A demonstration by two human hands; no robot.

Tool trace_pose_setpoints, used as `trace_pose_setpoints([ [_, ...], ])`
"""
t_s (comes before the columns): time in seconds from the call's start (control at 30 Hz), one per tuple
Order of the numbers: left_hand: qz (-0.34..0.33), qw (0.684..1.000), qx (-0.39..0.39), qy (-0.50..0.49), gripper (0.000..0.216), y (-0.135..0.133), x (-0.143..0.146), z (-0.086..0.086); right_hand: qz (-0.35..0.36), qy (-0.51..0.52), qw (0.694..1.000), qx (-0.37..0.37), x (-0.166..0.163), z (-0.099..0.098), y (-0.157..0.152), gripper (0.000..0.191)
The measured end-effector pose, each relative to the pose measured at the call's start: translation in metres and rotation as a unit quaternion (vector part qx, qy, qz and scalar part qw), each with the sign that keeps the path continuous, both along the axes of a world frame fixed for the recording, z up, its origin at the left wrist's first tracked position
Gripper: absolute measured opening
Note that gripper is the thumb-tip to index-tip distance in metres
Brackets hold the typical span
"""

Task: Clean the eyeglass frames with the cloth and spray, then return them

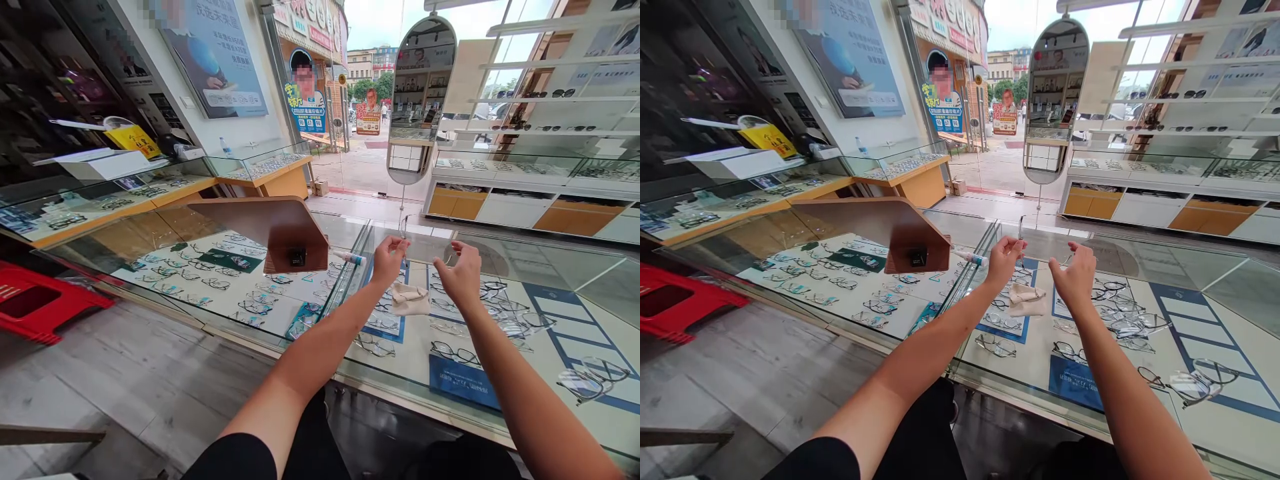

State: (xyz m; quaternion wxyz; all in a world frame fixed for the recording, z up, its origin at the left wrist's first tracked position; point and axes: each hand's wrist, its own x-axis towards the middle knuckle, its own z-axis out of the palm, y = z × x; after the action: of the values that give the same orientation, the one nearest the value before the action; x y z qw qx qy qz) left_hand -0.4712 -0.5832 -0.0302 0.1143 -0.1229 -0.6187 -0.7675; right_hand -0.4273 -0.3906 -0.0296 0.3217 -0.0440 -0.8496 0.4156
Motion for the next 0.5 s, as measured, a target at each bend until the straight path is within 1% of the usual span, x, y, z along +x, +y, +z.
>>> trace_pose_setpoints([
  [0.07, -0.014, 1.000, -0.024, 0.013, 0.047, 0.002, 0.002, -0.001, 0.083, 0.021, 0.996, -0.002, 0.006, 0.006, -0.008, 0.061],
  [0.13, -0.037, 0.998, -0.046, 0.027, 0.046, 0.004, 0.004, -0.001, 0.162, 0.010, 0.986, -0.035, 0.010, 0.009, -0.017, 0.060],
  [0.2, -0.068, 0.996, -0.055, 0.037, 0.045, 0.005, 0.005, -0.001, 0.211, -0.009, 0.976, -0.061, 0.013, 0.010, -0.024, 0.056],
  [0.33, -0.111, 0.993, -0.030, 0.013, 0.040, 0.006, 0.005, -0.001, 0.240, -0.022, 0.967, -0.079, 0.016, 0.011, -0.030, 0.048],
  [0.43, -0.120, 0.993, -0.018, -0.004, 0.034, 0.004, 0.002, -0.001, 0.244, -0.035, 0.964, -0.095, 0.018, 0.013, -0.030, 0.053],
  [0.5, -0.125, 0.992, -0.025, 0.002, 0.030, 0.001, 0.000, 0.001, 0.243, -0.044, 0.962, -0.115, 0.018, 0.015, -0.029, 0.056],
])
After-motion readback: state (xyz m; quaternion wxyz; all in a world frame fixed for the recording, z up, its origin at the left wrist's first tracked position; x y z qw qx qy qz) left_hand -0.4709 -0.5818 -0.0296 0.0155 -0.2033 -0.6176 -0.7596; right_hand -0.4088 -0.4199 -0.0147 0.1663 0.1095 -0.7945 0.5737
